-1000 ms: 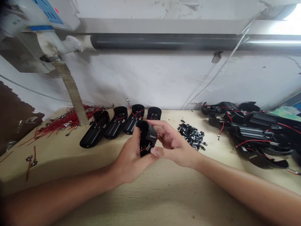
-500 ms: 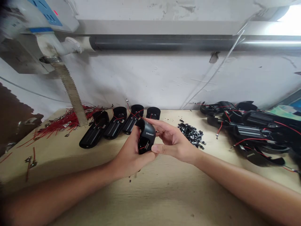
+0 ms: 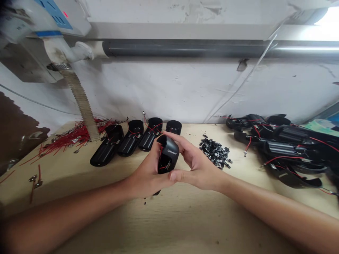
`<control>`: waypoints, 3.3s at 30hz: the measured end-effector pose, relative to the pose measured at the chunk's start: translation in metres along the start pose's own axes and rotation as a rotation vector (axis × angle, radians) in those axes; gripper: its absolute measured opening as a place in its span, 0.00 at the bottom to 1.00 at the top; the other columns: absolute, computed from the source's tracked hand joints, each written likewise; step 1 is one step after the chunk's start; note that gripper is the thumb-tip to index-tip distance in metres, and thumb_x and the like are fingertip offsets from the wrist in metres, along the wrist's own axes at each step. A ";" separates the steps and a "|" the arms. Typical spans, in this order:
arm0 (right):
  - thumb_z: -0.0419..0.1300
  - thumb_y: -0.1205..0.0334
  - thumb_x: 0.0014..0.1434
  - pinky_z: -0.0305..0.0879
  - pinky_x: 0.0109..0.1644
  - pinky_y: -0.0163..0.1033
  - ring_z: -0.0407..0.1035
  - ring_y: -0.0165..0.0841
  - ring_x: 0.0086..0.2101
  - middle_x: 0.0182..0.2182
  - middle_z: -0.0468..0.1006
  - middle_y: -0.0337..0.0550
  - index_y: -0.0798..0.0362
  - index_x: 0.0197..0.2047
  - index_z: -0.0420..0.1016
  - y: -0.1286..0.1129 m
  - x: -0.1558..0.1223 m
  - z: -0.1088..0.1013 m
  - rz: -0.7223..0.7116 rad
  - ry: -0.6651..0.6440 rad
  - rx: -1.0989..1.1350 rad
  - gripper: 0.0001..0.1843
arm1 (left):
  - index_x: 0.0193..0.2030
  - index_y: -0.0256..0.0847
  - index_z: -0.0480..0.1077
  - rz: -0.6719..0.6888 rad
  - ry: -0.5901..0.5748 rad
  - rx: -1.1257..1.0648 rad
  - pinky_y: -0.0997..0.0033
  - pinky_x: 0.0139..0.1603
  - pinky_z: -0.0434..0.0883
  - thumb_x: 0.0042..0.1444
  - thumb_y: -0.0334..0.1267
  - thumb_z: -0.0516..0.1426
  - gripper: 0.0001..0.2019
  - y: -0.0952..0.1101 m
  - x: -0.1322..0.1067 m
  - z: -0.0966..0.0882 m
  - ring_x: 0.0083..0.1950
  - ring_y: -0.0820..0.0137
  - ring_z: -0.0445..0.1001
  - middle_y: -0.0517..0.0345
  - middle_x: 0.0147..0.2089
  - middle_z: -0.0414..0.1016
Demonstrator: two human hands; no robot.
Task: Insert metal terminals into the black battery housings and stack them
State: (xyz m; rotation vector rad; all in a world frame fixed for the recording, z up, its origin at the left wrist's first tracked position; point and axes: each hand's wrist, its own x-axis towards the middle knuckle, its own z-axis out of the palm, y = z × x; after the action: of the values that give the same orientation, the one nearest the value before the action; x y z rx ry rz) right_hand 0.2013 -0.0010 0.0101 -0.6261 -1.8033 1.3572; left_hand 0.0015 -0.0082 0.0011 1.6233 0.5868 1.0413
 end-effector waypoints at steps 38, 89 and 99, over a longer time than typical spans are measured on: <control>0.66 0.60 0.74 0.69 0.74 0.62 0.75 0.42 0.65 0.70 0.76 0.47 0.36 0.80 0.61 0.004 -0.001 0.010 -0.028 0.102 0.029 0.37 | 0.71 0.47 0.58 0.009 0.143 -0.009 0.51 0.66 0.75 0.59 0.38 0.72 0.38 -0.001 -0.005 0.005 0.66 0.55 0.76 0.48 0.65 0.75; 0.62 0.69 0.67 0.83 0.49 0.50 0.81 0.40 0.48 0.64 0.79 0.44 0.36 0.72 0.72 0.002 -0.010 0.023 0.029 0.311 0.065 0.33 | 0.77 0.49 0.48 -0.060 0.242 0.173 0.45 0.61 0.77 0.59 0.31 0.67 0.46 -0.008 -0.009 0.010 0.56 0.56 0.79 0.46 0.64 0.73; 0.63 0.70 0.59 0.80 0.48 0.43 0.78 0.34 0.41 0.50 0.82 0.43 0.47 0.59 0.76 0.006 -0.004 0.021 0.074 0.504 -0.048 0.24 | 0.80 0.50 0.43 -0.048 0.207 0.198 0.46 0.60 0.76 0.64 0.38 0.68 0.47 -0.007 -0.013 0.010 0.57 0.56 0.77 0.45 0.63 0.70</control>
State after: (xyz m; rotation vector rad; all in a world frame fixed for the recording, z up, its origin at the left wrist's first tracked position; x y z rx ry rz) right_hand 0.1856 -0.0142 0.0010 -0.9715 -1.4171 1.0810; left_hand 0.0048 -0.0214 -0.0097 1.6735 0.8865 1.1530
